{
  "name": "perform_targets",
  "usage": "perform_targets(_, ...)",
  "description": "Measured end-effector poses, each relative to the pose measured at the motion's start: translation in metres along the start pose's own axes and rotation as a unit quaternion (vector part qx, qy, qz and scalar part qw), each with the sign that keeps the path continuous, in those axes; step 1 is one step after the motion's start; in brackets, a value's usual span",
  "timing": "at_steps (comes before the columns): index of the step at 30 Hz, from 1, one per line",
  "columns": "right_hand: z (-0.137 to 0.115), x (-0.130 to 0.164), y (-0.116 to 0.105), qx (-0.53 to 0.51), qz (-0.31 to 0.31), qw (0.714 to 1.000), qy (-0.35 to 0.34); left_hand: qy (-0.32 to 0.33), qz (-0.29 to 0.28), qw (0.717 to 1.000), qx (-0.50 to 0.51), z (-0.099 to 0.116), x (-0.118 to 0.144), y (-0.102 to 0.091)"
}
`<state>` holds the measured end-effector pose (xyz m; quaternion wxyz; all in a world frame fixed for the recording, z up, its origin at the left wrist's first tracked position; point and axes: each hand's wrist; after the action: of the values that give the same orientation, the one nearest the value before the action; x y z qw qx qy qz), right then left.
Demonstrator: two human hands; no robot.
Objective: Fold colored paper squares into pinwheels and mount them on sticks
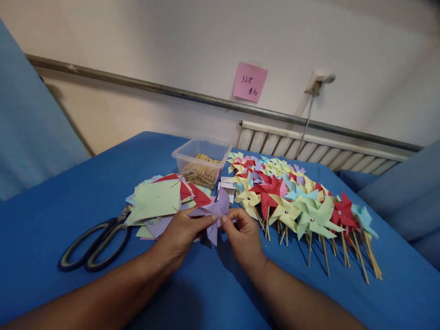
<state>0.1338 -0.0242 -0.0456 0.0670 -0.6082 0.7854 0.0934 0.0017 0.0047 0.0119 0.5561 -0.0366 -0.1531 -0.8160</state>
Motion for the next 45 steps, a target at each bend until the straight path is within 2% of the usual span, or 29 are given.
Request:
perform_targets(10,-0.004,0.001,0.001,0.000,0.004,1.000,0.006,0.001,0.009,1.000,-0.002,0.002,0.001,0.003)
perform_targets(16,-0.001,0.001,0.001,-0.005,0.007,1.000,0.010,-0.021,0.001,1.000,-0.020,-0.003,-0.002,-0.004)
perform_targets(20,-0.004,0.002,0.003,-0.048,-0.009,0.999,0.017,-0.021,-0.006,1.000,-0.007,-0.005,-0.002,-0.006)
perform_targets(26,-0.012,0.002,0.002,-0.122,0.003,0.992,0.006,-0.018,-0.007,1.000,-0.001,-0.001,0.001,-0.002)
perform_targets(40,-0.010,-0.003,0.000,-0.115,-0.031,0.993,0.016,-0.017,0.009,0.999,-0.039,-0.003,-0.002,-0.002)
perform_targets(45,-0.012,-0.004,-0.001,-0.119,-0.018,0.993,0.012,-0.030,-0.019,0.996,-0.078,0.009,-0.001,-0.004)
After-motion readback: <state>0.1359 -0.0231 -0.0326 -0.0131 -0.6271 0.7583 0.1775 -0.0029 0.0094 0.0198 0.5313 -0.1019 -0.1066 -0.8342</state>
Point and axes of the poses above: each hand's wrist, its own x-axis away from the middle knuckle, its own y-axis out of the palm, z = x × y, and after that the axes turned 5 degrees about -z, right-handed
